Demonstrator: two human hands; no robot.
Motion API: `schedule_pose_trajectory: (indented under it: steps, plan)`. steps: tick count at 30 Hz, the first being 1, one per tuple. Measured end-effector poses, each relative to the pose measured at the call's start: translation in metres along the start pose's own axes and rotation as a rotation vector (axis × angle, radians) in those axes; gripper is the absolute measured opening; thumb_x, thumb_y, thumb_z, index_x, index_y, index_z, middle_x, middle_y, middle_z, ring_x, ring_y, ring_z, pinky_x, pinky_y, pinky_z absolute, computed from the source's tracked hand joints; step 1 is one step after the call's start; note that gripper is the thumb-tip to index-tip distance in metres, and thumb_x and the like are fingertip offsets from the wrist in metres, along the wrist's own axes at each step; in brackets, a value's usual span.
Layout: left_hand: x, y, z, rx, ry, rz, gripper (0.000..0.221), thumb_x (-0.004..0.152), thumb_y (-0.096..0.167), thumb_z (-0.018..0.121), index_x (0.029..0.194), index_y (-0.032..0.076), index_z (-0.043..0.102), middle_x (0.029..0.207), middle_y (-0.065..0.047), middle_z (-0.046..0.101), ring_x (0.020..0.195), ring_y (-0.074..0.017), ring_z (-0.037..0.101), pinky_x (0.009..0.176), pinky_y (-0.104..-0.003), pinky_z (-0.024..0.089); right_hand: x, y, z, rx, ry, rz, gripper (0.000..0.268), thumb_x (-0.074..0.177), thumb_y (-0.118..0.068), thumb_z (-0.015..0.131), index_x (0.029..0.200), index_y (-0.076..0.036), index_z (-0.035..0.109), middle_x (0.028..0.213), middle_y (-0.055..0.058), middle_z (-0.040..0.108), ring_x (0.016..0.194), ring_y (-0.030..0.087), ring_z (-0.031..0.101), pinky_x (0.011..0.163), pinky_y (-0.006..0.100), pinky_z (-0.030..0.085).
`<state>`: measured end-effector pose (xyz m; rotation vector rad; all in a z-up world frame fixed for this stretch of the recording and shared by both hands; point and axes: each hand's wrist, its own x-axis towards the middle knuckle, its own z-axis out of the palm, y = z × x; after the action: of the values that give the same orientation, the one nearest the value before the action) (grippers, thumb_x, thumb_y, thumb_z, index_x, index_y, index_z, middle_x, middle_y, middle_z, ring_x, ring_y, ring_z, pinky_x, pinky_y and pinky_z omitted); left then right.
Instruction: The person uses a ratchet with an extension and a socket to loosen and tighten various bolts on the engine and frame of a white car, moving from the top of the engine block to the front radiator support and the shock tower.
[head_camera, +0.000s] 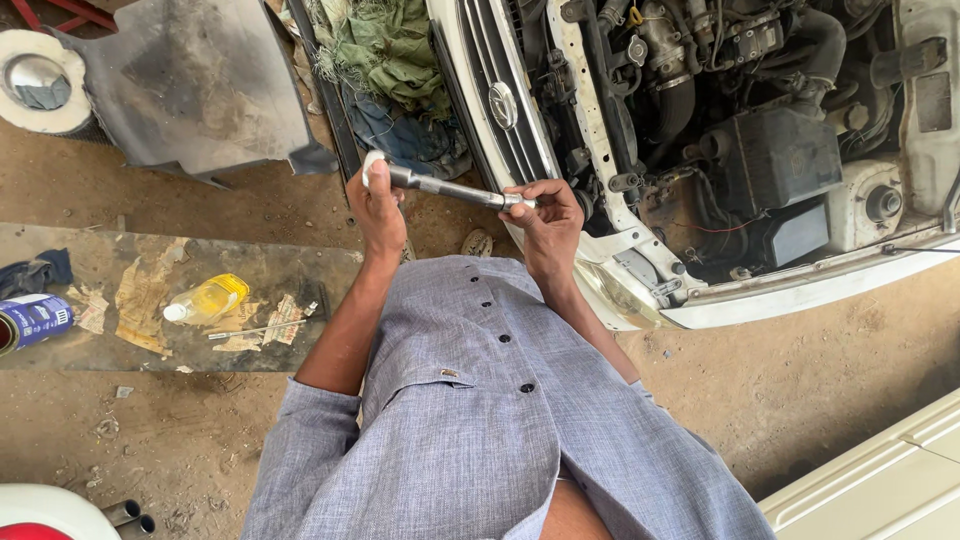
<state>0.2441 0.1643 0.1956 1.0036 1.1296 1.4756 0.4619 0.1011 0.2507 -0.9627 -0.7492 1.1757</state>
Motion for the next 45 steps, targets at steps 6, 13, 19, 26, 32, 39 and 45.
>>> schedule_pose_trajectory:
  steps: [6,13,19,26,32,39,45]
  plan:
    - [-0.004,0.011,0.006,0.077,-0.035,0.083,0.06,0.103,0.063,0.047,0.08,0.008,0.053,0.067,0.003,0.046,0.061,-0.0068,0.043,0.053,-0.029,0.033,0.005,-0.006,-0.007,0.006,0.028,-0.012,0.022,0.091,-0.002,0.08,0.105,0.0,0.063,0.099,0.02,0.076,0.079,0.021,0.074,0.067,0.032,0.064]
    - [-0.001,0.008,-0.002,0.109,-0.097,0.159,0.064,0.101,0.067,0.05,0.078,0.007,0.051,0.068,0.004,0.038,0.064,-0.0081,0.036,0.057,-0.031,0.025,0.005,-0.01,-0.007,0.008,-0.06,-0.016,0.022,0.093,-0.001,0.079,0.102,-0.001,0.059,0.096,0.016,0.073,0.076,0.018,0.072,0.063,0.03,0.06]
    - [0.007,0.017,0.0,0.153,-0.278,0.209,0.047,0.096,0.05,0.054,0.077,0.007,0.055,0.066,0.003,0.044,0.06,-0.0067,0.04,0.055,-0.028,0.03,-0.001,0.007,-0.01,-0.647,-0.195,-0.063,0.015,0.104,-0.01,0.067,0.095,-0.003,0.057,0.069,0.004,0.062,0.047,0.009,0.058,0.038,0.027,0.044]
    - [0.007,0.07,0.003,0.041,-0.464,0.086,0.021,0.091,0.02,0.058,0.082,0.002,0.056,0.072,0.0,0.051,0.064,-0.0086,0.046,0.058,-0.03,0.036,-0.028,-0.021,0.016,-0.879,-0.403,-0.632,0.012,0.098,-0.006,0.066,0.086,-0.004,0.066,0.061,0.004,0.06,0.043,0.01,0.047,0.037,0.028,0.032]
    - [0.013,0.076,0.001,0.036,-0.529,0.055,0.017,0.089,0.015,0.058,0.079,0.001,0.055,0.07,-0.001,0.05,0.061,-0.0085,0.043,0.056,-0.03,0.033,-0.054,-0.044,0.058,-0.854,-0.214,-0.587,0.007,0.094,0.0,0.074,0.091,0.001,0.068,0.069,0.008,0.065,0.052,0.014,0.06,0.045,0.03,0.042]
    - [0.011,0.062,-0.003,-0.06,-0.561,0.048,0.017,0.092,0.015,0.058,0.081,0.002,0.054,0.073,-0.002,0.052,0.065,-0.0087,0.045,0.06,-0.029,0.035,-0.044,-0.07,0.061,-0.97,-0.361,-0.598,0.016,0.093,-0.007,0.079,0.103,0.002,0.071,0.103,0.016,0.069,0.087,0.024,0.073,0.071,0.032,0.061]
    - [-0.003,0.049,0.008,-0.075,-0.422,-0.112,0.02,0.093,0.019,0.059,0.085,0.001,0.059,0.075,-0.002,0.055,0.061,-0.0063,0.045,0.054,-0.026,0.034,-0.041,-0.098,0.059,-0.937,-0.411,-0.207,0.016,0.092,-0.007,0.078,0.107,-0.002,0.076,0.107,0.01,0.072,0.084,0.022,0.074,0.071,0.03,0.061]
